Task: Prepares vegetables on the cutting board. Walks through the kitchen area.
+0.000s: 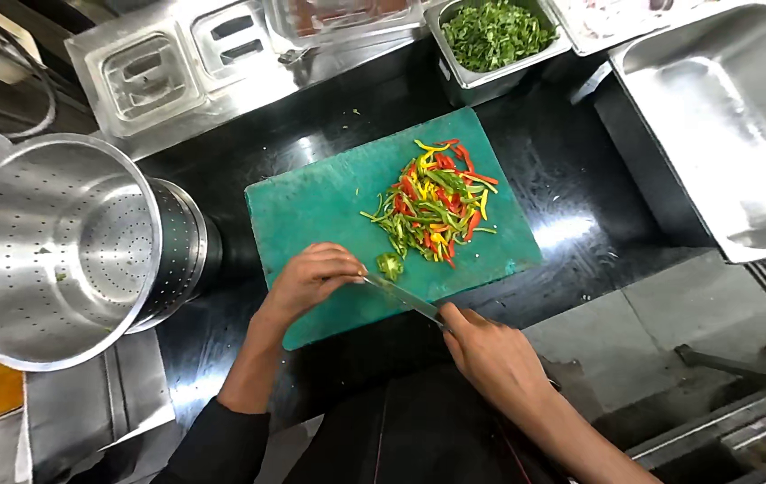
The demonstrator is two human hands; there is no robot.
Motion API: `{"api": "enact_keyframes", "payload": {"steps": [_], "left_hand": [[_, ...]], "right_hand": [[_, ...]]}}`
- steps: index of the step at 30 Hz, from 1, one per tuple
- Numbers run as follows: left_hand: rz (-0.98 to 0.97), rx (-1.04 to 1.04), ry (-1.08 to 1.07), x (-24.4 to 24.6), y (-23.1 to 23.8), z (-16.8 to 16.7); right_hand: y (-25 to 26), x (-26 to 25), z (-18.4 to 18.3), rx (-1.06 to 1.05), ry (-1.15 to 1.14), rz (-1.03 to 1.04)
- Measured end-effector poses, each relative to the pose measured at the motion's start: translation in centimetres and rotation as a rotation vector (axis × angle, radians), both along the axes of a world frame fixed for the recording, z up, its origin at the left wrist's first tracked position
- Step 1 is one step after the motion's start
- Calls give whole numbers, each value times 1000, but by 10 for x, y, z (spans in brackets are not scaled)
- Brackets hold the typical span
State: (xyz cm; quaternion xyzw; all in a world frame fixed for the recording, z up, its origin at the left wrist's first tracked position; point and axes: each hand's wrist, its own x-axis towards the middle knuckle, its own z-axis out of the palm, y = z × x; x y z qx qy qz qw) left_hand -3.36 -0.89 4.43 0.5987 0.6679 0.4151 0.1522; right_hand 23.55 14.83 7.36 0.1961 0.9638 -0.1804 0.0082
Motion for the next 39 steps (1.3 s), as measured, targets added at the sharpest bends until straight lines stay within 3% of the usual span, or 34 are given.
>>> {"api": "enact_keyframes", "payload": {"steps": [3,6,8,11,14,16,20,23,26,29,31,34,36,39], "left_hand": [[289,-32,13,-19,-7,3],[504,-396,97,-29,-3,13],[560,-322,124,-19,4,6],[419,-217,96,13,28,-4],[166,-483,27,34,54,-11],[129,-554,-47,34,64,-11],[294,-517,-278,6,59,10],[507,-377,-390,-21,49,14],[603,-258,-507,-36,39,18],[721,-279,-390,-41,20,22],[713,-434,-320,-30,4,24],[538,-701,-204,-1,-7,19],[534,-674,-116,18,-13,7],[598,-433,-282,28,-22,1]], "right_hand": [[7,17,-3,-73,-44,28],[13,39,-5,-174,-182,31],[16,52,-7,-217,-252,30],[18,62,-6,-259,-355,44],[18,63,-5,-297,-420,67],[22,60,-3,-319,-441,89],[35,57,3,-363,-502,85],[46,58,-5,-426,-446,79],[56,53,-5,-426,-489,26],[56,46,4,-359,-491,-121],[53,48,-2,-392,-388,-163],[46,43,-7,-467,-382,-141],[41,34,-6,-494,-467,-115],[32,20,-5,-490,-491,-106]]}}
